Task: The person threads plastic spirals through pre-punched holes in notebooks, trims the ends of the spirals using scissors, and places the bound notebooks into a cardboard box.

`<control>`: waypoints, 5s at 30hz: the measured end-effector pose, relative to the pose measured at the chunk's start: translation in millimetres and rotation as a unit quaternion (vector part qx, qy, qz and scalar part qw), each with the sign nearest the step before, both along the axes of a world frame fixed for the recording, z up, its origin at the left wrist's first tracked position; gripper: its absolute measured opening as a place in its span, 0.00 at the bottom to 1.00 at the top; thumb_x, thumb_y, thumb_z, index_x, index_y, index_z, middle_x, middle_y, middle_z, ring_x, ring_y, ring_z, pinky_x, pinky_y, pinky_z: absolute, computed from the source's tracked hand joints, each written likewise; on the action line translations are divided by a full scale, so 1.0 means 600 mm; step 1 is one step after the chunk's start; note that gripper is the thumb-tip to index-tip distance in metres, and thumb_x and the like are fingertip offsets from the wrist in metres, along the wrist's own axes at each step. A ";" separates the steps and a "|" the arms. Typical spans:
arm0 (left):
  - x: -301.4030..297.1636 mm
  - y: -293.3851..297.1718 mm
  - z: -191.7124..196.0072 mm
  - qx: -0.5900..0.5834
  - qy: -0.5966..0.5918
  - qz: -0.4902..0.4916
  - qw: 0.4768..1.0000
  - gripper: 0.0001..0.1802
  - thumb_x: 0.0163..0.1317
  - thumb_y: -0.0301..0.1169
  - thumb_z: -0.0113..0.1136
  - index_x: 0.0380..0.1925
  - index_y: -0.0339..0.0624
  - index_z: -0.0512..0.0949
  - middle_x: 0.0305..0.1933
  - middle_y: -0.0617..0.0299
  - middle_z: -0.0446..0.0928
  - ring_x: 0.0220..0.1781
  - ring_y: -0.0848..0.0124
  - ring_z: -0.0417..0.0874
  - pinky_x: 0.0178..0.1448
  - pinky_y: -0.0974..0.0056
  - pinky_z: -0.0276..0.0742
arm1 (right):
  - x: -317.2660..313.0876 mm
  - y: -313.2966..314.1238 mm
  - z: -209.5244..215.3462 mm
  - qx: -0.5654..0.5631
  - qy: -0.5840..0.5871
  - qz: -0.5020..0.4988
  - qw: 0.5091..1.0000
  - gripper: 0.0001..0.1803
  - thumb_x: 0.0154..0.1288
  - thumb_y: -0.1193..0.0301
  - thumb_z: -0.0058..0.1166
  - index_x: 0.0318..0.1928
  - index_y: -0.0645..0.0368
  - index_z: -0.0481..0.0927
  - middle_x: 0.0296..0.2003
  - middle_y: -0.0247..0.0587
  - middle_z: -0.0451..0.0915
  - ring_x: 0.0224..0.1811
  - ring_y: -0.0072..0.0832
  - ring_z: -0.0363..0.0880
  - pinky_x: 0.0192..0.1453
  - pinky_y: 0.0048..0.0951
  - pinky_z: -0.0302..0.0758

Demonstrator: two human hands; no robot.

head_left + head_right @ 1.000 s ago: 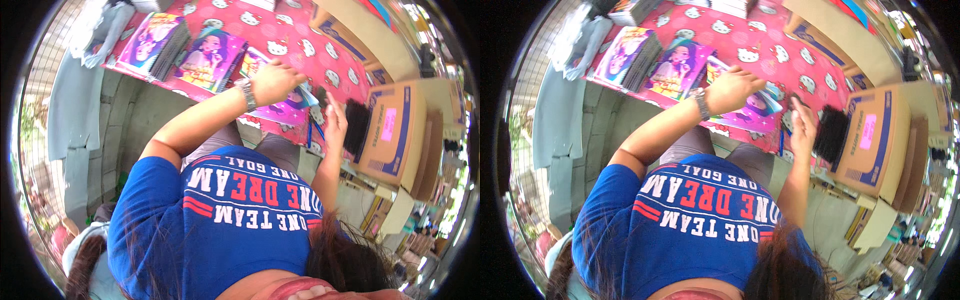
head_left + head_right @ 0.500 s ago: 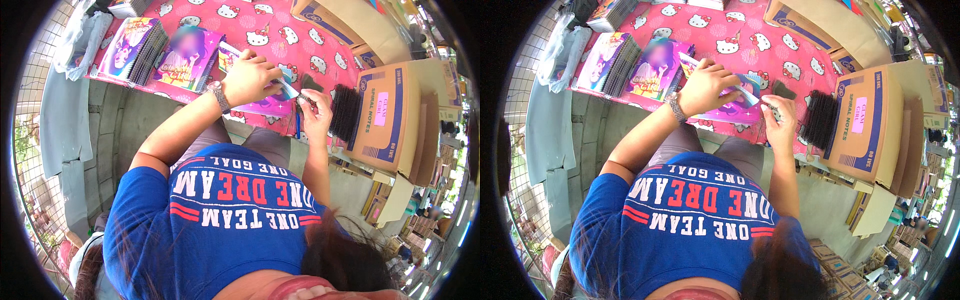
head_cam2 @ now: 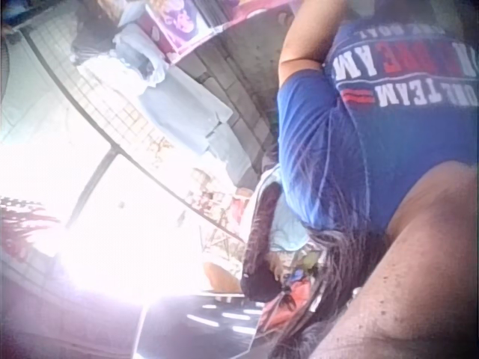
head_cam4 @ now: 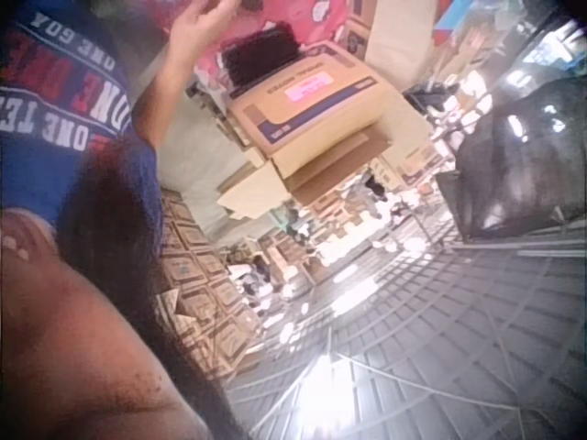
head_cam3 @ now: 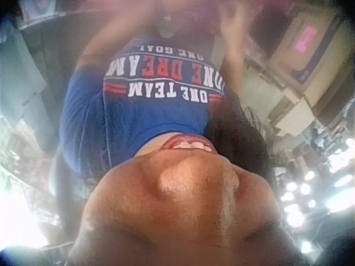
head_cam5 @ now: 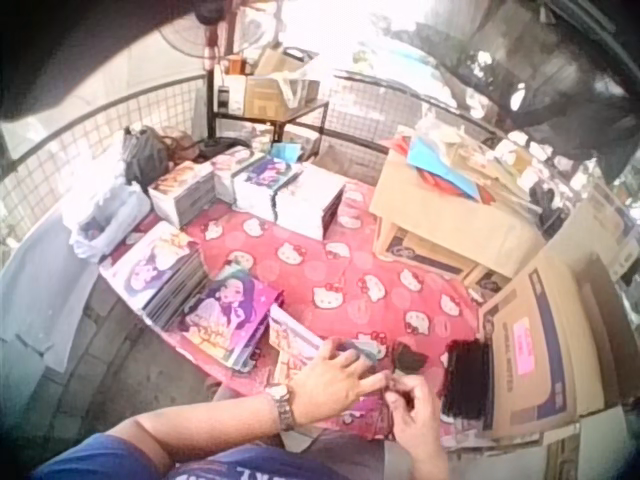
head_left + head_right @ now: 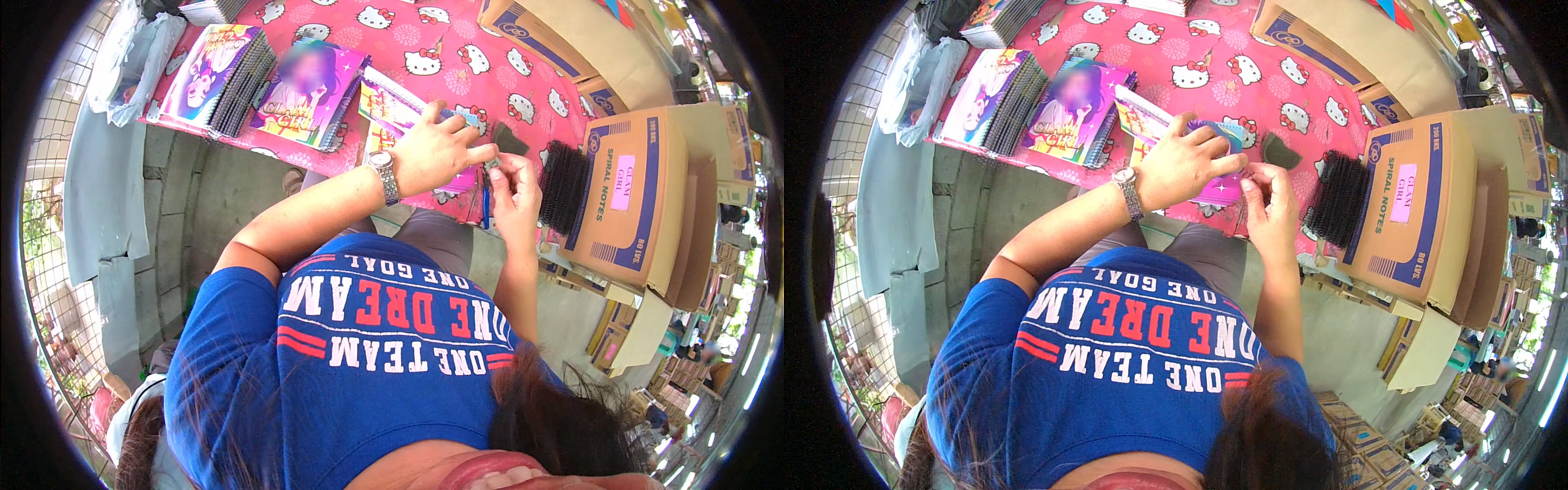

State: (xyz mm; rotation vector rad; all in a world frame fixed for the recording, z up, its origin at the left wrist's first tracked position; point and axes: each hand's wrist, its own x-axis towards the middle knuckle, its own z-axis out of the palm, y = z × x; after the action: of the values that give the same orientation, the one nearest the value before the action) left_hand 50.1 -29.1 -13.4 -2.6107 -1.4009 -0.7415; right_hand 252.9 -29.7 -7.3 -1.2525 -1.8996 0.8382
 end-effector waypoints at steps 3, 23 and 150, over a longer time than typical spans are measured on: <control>-0.008 0.001 0.005 -0.022 0.012 -0.015 1.000 0.16 0.61 0.31 0.55 0.49 0.62 0.74 0.41 0.71 0.76 0.49 0.69 0.79 0.66 0.43 0.64 | -0.011 -0.005 0.029 -0.033 -0.015 0.025 0.999 0.14 0.72 0.70 0.53 0.55 0.59 0.74 0.34 0.39 0.79 0.25 0.21 0.73 0.29 0.23 0.71; -0.023 -0.018 -0.007 -0.013 -0.061 0.111 0.992 0.17 0.54 0.49 0.65 0.41 0.59 0.77 0.54 0.68 0.73 0.73 0.60 0.61 0.59 0.09 0.28 | 0.082 0.170 -0.182 0.086 -0.278 -0.096 0.952 0.26 0.61 0.52 0.62 0.51 0.59 0.79 0.50 0.56 0.78 0.59 0.47 0.71 0.62 0.48 0.68; -0.093 0.003 0.037 -0.113 -0.156 -0.014 0.981 0.22 0.40 0.31 0.76 0.36 0.43 0.77 0.41 0.58 0.74 0.51 0.56 0.74 0.61 0.50 0.65 | -0.043 0.135 0.018 -0.181 0.060 0.359 0.914 0.21 0.56 0.64 0.63 0.50 0.57 0.80 0.49 0.36 0.72 0.57 0.29 0.68 0.63 0.32 0.61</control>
State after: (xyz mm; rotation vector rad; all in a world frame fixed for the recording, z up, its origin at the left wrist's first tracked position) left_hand -5.5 -27.3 8.5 -2.7813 -1.6183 -1.0972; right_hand 227.2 51.1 3.4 -0.6368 -2.1835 1.6646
